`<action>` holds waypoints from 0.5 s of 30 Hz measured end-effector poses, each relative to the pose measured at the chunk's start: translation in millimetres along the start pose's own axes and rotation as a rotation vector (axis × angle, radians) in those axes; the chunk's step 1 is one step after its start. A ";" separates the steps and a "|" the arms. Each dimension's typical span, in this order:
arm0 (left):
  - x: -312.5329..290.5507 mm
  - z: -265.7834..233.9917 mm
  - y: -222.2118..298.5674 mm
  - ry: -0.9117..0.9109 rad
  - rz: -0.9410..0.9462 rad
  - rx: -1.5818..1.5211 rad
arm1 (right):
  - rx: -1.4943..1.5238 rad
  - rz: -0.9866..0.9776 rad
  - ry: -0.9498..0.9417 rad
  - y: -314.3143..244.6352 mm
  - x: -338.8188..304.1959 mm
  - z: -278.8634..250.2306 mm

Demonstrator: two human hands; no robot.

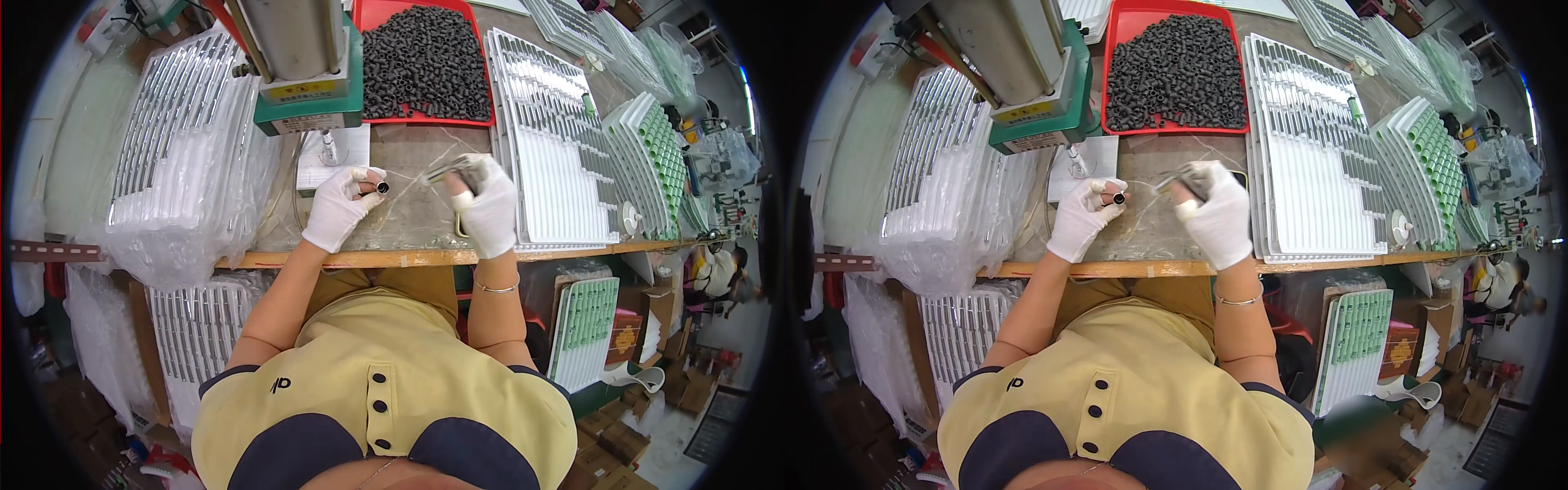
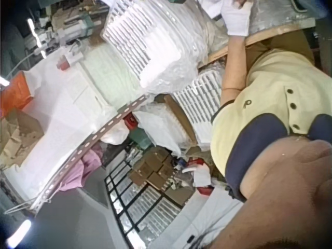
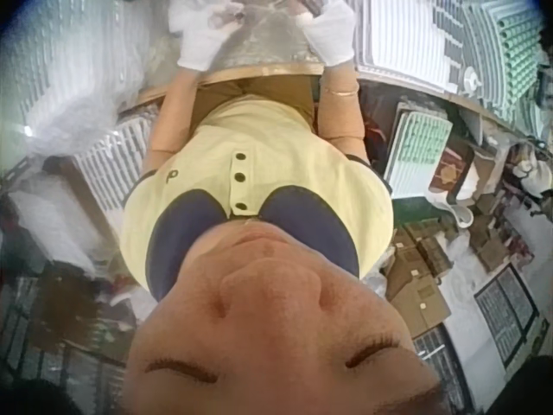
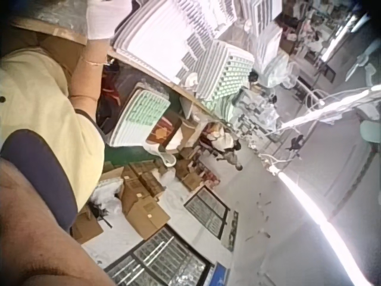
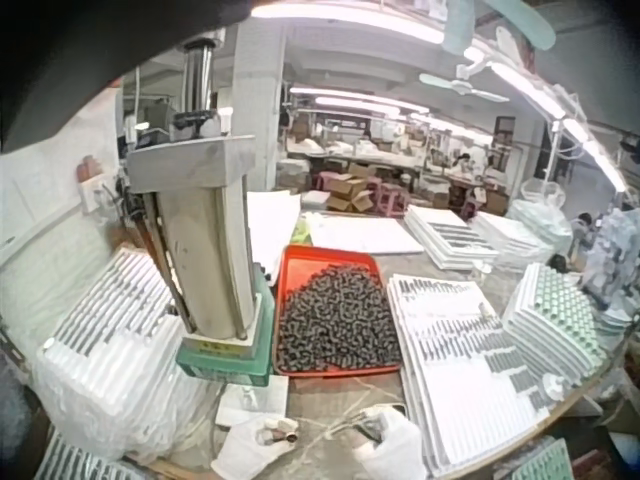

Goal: Manually assemble small metal and plastic components using an arbor press and hand placement.

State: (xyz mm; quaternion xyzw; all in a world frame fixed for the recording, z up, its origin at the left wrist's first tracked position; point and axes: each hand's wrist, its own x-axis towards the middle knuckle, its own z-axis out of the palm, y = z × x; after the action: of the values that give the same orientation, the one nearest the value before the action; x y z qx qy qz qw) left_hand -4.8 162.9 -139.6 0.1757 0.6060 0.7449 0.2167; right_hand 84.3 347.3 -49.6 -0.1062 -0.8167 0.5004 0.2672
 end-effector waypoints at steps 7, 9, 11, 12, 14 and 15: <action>-11.8 -7.7 7.6 0.060 -0.056 0.025 | -0.053 -0.141 -0.157 0.6 -3.9 57.2; -15.9 -12.4 3.0 0.089 -0.034 0.093 | -0.337 -0.285 -0.185 -5.6 -4.8 60.0; -21.5 -14.5 2.1 0.104 -0.037 0.184 | -0.389 -0.336 -0.215 -8.4 -6.8 64.9; -22.7 -14.3 4.2 0.125 -0.024 0.170 | -0.374 -0.332 -0.244 -7.3 -7.5 70.3; -20.8 -17.1 6.6 0.159 -0.018 0.095 | -0.300 -0.236 -0.267 -3.9 -8.9 79.2; -19.0 -19.1 9.4 0.169 -0.013 0.095 | -0.296 -0.244 -0.273 2.5 -8.7 82.9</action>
State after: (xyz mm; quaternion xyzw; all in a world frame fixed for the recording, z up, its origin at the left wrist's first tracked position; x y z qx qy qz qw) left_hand 0.2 135.4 -134.4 0.1184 0.6579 0.7261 0.1610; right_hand 46.4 281.6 -84.2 0.0241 -0.9166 0.3486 0.1943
